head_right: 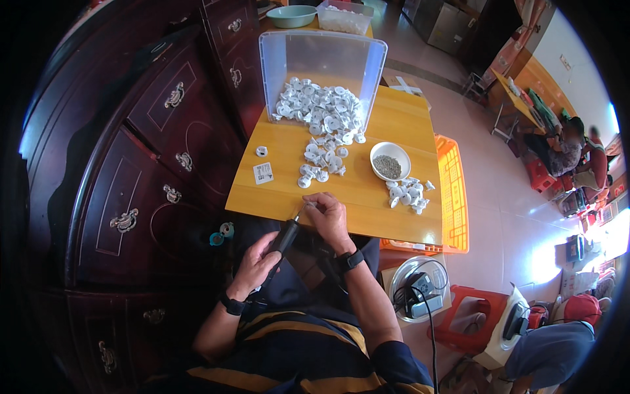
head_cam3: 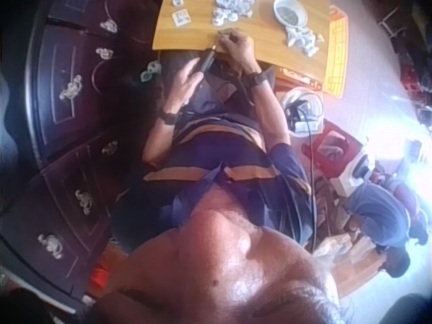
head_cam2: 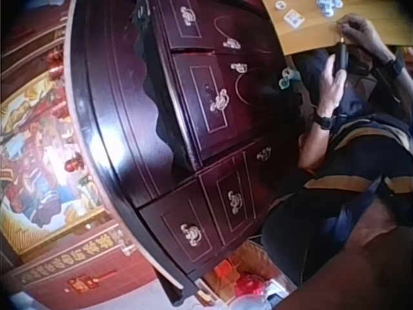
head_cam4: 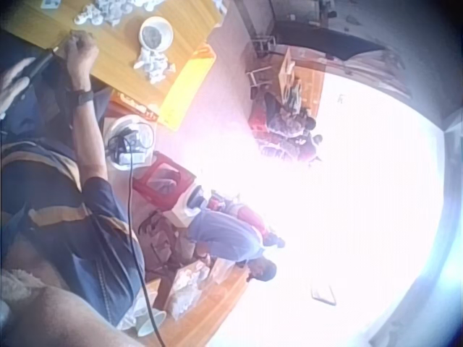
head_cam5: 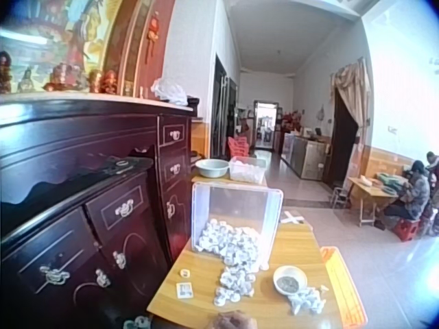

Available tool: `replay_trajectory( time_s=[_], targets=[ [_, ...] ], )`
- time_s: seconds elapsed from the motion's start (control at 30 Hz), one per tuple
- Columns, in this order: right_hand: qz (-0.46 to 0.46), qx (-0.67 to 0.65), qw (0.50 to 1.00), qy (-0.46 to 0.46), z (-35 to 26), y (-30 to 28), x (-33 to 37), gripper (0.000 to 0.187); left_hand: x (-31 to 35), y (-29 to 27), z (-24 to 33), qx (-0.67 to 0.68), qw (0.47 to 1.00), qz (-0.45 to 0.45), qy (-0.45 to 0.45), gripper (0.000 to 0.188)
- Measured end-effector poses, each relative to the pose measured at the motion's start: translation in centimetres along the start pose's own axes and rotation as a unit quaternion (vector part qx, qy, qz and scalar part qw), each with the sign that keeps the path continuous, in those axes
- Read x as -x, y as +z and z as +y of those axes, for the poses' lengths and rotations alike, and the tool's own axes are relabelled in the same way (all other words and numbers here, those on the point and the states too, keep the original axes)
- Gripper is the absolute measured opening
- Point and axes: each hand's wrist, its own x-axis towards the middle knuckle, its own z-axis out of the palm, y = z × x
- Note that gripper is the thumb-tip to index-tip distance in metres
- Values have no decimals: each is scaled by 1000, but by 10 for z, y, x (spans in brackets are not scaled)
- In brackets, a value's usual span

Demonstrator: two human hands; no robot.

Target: Assembling small plastic components using a handheld electric screwdriver.

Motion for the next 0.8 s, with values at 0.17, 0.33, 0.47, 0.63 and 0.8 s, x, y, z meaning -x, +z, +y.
replay_trajectory(
  time_s=[0.17,0.33,0.47,0.63,0.8],
  targets=[
    [2,9,1000,-6,0,0,0,22,0,0,3,-14,1000,-8,-12,49],
    [0,29,1000,-8,-2,-1,-1,22,-1,-1,3,-37,999,3,-9,46],
    [3,16,1000,-4,1,-1,-2,21,-4,-1,-9,-81,995,18,48,47],
    [3,10,1000,-1,1,0,-2,21,-4,-1,-6,-97,994,18,41,47],
    [6,-2,1000,12,5,1,-2,21,-3,0,4,-95,995,8,24,46]
  ],
)
